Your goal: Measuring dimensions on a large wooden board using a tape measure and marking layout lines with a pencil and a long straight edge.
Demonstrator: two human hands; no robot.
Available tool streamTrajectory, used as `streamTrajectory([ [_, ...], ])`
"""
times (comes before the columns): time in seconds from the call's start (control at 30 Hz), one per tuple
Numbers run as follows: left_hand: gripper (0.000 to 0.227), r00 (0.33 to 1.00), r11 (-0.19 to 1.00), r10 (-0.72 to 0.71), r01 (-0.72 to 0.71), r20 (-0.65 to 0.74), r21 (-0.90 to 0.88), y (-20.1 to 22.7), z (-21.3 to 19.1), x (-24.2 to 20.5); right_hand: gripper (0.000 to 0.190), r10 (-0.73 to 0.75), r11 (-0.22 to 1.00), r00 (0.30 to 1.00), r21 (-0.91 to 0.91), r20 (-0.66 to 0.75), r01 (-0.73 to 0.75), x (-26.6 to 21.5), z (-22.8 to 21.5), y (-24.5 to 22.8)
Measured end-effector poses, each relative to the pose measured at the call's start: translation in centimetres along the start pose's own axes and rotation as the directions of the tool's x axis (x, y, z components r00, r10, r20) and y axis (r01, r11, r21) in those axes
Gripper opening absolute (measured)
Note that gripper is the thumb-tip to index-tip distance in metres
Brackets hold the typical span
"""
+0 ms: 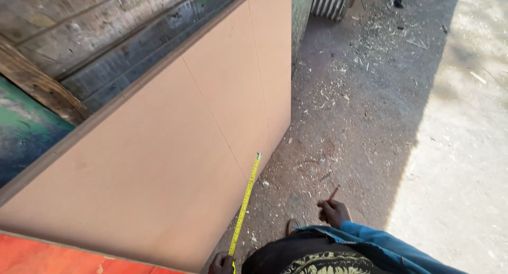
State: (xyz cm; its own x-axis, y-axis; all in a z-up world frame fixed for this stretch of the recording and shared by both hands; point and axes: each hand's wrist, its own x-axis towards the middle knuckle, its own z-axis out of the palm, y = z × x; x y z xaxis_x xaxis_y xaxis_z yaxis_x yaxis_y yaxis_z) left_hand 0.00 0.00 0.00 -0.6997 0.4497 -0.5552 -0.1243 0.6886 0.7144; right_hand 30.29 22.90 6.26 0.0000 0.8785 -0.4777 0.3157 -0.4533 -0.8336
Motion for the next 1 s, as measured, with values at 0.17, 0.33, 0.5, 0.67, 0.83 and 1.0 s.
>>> streamTrajectory([
  [0.17,0.015,1.0,1.0,0.024,-0.024,0.007,0.014,-1.5,0.5,0.2,0.038,-0.127,0.981,0.961,-0.114,0.246,0.158,-3.1,3.3,-5.4],
  [0.33,0.018,0.999,0.996,0.002,0.002,0.037,-0.086,1.6,-0.8,-2.6,0.039,-0.163,0.968,0.909,-0.115,0.384,0.222,-4.9,5.9,-8.1],
  [0.5,0.017,0.998,0.993,0.019,-0.011,0.063,-0.115,1.9,-1.1,-3.3,0.037,-0.14,0.983,0.876,-0.045,0.461,0.18,-5.9,7.4,-8.6],
  [0.67,0.011,0.995,0.998,0.052,-0.049,0.082,-0.034,3.2,-1.7,-4.3,0.035,-0.147,0.986,0.89,0.135,0.432,0.097,-5.7,8.2,-8.3],
  [0.83,0.013,0.978,0.988,0.144,-0.149,0.15,0.029,4.8,-2.4,-4.6,0.027,-0.048,0.982,0.974,0.191,0.221,0.005,-6.1,8.6,-9.8],
  [1.0,0.011,0.969,0.955,0.118,-0.171,0.218,0.244,7.3,-2.7,-4.2,0.006,0.109,0.899,0.987,0.413,0.115,-0.147,-5.2,8.4,-10.8],
])
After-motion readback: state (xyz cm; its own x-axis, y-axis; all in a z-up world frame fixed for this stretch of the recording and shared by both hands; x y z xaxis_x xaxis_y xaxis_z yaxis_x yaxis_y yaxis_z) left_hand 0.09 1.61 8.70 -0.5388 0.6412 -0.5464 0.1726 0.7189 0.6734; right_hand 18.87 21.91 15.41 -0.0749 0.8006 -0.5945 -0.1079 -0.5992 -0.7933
